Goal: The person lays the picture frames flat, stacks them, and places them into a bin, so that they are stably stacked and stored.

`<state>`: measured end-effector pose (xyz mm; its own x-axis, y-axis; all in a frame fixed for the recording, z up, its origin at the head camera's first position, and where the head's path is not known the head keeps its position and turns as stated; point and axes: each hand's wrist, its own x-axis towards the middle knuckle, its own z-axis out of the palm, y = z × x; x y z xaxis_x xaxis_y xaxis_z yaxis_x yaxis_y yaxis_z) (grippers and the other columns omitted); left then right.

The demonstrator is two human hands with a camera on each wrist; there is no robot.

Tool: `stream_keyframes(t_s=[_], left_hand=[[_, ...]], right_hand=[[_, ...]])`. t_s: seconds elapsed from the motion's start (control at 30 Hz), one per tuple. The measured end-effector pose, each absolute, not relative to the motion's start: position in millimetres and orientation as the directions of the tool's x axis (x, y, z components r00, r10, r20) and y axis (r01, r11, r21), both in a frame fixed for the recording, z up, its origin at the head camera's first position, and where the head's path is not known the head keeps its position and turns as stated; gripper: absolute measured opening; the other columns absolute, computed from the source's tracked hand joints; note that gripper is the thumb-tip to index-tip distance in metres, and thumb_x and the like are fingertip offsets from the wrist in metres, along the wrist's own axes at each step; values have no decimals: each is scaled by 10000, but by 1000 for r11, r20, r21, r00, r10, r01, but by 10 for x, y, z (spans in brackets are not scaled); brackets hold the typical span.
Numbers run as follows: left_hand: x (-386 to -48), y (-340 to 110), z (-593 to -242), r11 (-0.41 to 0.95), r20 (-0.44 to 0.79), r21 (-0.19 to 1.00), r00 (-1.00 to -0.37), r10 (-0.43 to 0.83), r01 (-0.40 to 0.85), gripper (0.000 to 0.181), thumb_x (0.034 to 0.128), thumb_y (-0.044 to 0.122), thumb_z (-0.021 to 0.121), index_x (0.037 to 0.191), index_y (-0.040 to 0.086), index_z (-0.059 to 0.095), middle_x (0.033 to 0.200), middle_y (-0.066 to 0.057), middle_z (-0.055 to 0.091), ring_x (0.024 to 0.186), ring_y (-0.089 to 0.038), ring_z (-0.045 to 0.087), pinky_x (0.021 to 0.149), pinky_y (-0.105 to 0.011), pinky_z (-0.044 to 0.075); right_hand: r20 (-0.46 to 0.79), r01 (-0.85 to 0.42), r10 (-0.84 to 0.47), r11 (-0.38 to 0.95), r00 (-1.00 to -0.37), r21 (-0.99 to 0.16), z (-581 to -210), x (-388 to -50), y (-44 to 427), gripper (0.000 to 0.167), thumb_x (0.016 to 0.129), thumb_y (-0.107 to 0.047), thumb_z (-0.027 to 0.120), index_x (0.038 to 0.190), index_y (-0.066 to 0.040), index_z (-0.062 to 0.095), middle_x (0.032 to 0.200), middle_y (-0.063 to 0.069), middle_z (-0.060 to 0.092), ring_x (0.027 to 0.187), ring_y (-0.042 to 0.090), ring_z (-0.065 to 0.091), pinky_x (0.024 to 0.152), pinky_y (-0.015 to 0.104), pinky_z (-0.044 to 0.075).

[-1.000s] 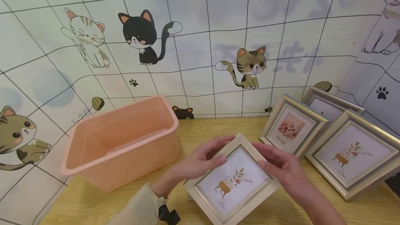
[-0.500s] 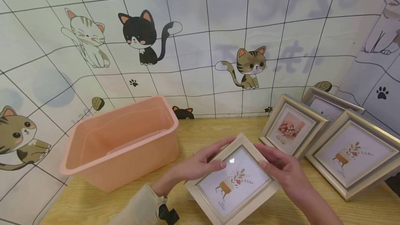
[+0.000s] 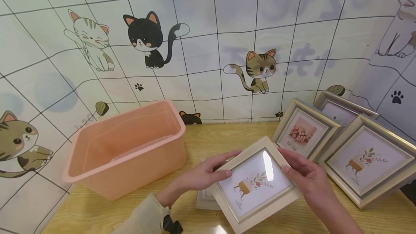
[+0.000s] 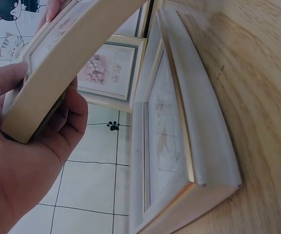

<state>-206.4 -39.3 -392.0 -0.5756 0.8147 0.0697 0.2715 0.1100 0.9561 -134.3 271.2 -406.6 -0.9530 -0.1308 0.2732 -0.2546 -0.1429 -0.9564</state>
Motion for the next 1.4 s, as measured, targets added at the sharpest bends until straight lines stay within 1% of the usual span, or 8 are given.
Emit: stream_keyframes(t_s=[0.23, 0.47, 0.73, 0.83, 0.97, 1.0, 1.23, 1.4], left_hand=[[-2070, -411, -3997, 133, 89, 953, -670, 737, 273, 560, 1050, 120, 577, 1558, 323, 455, 1298, -25, 640, 887, -72, 692, 762, -284, 588], [-2107, -394, -4056, 143, 98, 966, -814, 572, 217, 439, 995, 129, 681, 1423, 214, 636, 1112, -45, 725, 821, -115, 714, 696, -296, 599], [-2244, -470, -4112, 221, 111, 955, -927, 357, 199, 295, 893, 142, 806, 1186, 162, 784, 992, -23, 754, 745, -125, 693, 666, -275, 571], [-2295, -498, -4143, 287, 103, 939, -952, 289, 189, 265, 879, 181, 827, 1140, 146, 795, 982, 4, 747, 771, -115, 668, 701, -276, 550], [-2349, -542, -4215, 345, 78, 925, -967, 244, 161, 252, 886, 212, 822, 1129, 153, 794, 1063, 14, 737, 937, -143, 640, 823, -340, 544], [-2360, -554, -4240, 352, 77, 922, -968, 238, 160, 252, 886, 215, 823, 1129, 157, 795, 1086, 14, 737, 984, -155, 636, 859, -366, 541], [-2442, -616, -4369, 405, 78, 900, -974, 212, 160, 241, 872, 226, 831, 1099, 150, 801, 1066, 25, 739, 1030, -185, 619, 932, -418, 502], [-2466, -634, -4413, 423, 55, 895, -976, 212, 142, 255, 864, 232, 839, 1096, 134, 799, 1099, 0, 738, 1064, -203, 616, 963, -430, 489]], right_hand=[[216, -198, -72, -205, -974, -959, -4107, -1354, 2758, 526, 1031, 108, 472, 1431, -196, 626, 1286, -96, 691, 908, 161, 721, 643, 360, 605], [217, -200, -48, -237, -975, -951, -4141, -1382, 2683, 513, 1035, 98, 475, 1406, -213, 644, 1215, -65, 723, 898, 158, 725, 632, 350, 606], [108, -108, 3, 50, -994, -993, -4153, -1437, 2574, 471, 1018, -39, 621, 1451, -221, 586, 1148, -147, 716, 889, 122, 716, 641, 346, 601], [33, -38, -42, 131, -999, -991, -4169, -1441, 2541, 549, 1016, -76, 639, 1535, -132, 466, 1247, 30, 695, 931, 142, 716, 696, 371, 608], [-22, 2, -109, 183, -994, -983, -4202, -1434, 2474, 682, 999, -63, 652, 1583, 2, 306, 1348, 328, 574, 966, 177, 715, 745, 389, 606], [-28, 5, -122, 190, -992, -982, -4213, -1433, 2457, 698, 993, -54, 656, 1582, 23, 291, 1355, 356, 555, 968, 172, 713, 749, 387, 605], [-44, -9, -170, 297, -984, -955, -4312, -1414, 2383, 707, 955, 0, 670, 1524, 151, 279, 1261, 348, 604, 947, 122, 682, 748, 335, 593], [-49, -11, -173, 331, -984, -943, -4350, -1412, 2332, 702, 938, 16, 677, 1495, 188, 286, 1237, 346, 607, 949, 188, 684, 723, 320, 581]])
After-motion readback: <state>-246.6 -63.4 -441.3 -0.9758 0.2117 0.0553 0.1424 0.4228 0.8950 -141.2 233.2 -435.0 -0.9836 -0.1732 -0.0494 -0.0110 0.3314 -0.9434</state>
